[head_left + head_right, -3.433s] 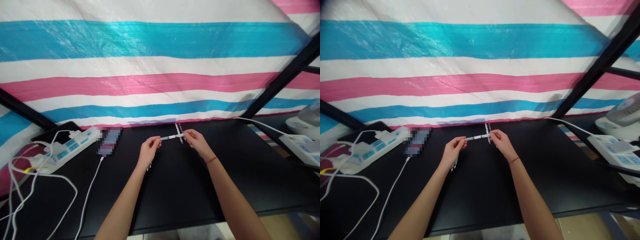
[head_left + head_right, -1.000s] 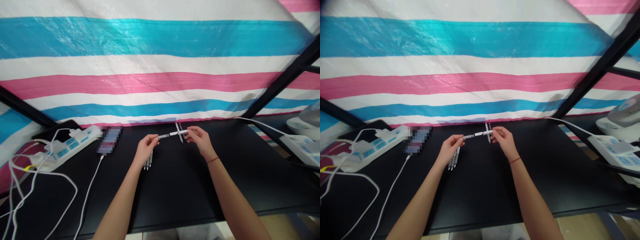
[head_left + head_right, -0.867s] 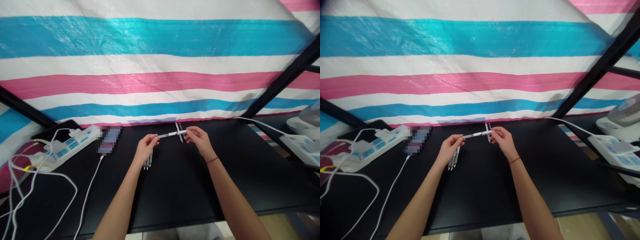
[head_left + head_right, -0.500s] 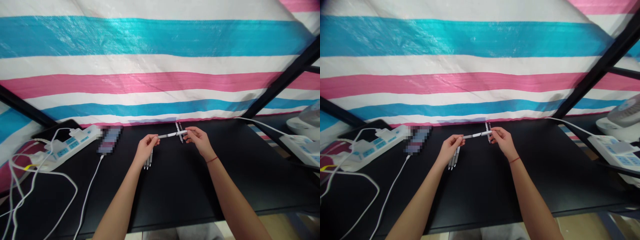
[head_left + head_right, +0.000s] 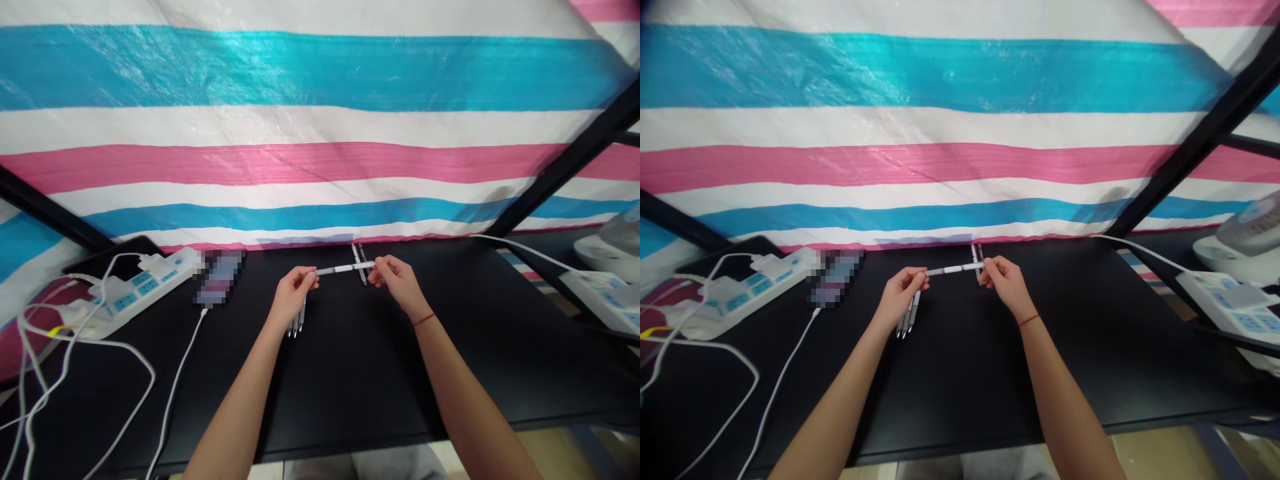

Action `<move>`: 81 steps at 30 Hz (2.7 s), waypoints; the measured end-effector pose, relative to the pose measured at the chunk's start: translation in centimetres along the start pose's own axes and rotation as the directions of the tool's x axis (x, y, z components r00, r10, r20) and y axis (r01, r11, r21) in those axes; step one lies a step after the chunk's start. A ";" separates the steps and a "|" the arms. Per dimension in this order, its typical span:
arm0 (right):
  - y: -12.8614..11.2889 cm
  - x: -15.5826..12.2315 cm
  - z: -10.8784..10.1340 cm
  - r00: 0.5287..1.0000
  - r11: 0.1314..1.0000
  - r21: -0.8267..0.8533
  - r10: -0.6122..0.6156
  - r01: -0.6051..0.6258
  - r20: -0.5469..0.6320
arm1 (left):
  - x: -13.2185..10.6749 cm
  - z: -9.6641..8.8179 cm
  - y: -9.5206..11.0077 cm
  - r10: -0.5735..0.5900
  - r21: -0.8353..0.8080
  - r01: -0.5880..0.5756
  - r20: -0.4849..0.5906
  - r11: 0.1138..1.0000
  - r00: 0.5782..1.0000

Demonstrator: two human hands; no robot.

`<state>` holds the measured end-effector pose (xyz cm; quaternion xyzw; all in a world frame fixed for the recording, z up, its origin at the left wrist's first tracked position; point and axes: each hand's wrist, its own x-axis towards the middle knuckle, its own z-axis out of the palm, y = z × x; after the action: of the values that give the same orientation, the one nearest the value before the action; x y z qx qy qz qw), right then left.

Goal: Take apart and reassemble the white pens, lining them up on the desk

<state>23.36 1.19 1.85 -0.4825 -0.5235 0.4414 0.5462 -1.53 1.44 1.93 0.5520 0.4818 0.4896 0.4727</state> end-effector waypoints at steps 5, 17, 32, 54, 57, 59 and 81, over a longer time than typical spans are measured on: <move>-0.1 0.0 -0.2 1.000 0.993 0.117 0.016 -0.018 0.022 | 0.1 -0.1 -0.1 0.001 0.006 -0.001 -0.021 1.000 1.000; -0.4 -0.1 0.0 1.000 0.993 0.121 -0.012 0.009 0.019 | 0.0 0.0 -0.1 -0.007 -0.018 0.007 -0.024 1.000 1.000; -0.1 0.0 -0.3 0.999 0.997 -0.063 -0.049 0.050 0.012 | 0.0 0.2 -0.4 -0.005 -0.017 0.005 0.008 1.000 1.000; -0.3 -0.2 -0.1 0.998 0.997 0.050 -0.056 0.055 0.018 | -0.2 0.6 -0.5 0.005 0.010 -0.005 0.040 1.000 0.999; 0.2 -0.2 -0.2 0.996 0.994 -0.053 -0.089 0.091 0.027 | -0.4 0.5 -0.5 0.056 0.092 -0.058 0.025 0.994 0.998; 0.5 -0.1 -0.4 0.995 0.992 -0.083 -0.093 0.096 0.036 | -0.6 0.4 -0.2 0.102 0.171 -0.101 0.004 0.980 0.995; -1.5 -1.2 1.7 0.996 0.979 0.182 -0.090 0.093 -0.024 | -3.7 4.9 1.2 -0.183 0.089 0.164 0.290 0.982 0.939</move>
<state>21.58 -0.08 3.16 -0.4092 -0.4982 0.4583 0.6118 3.20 -2.61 2.43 0.5894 0.4675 0.3419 0.5632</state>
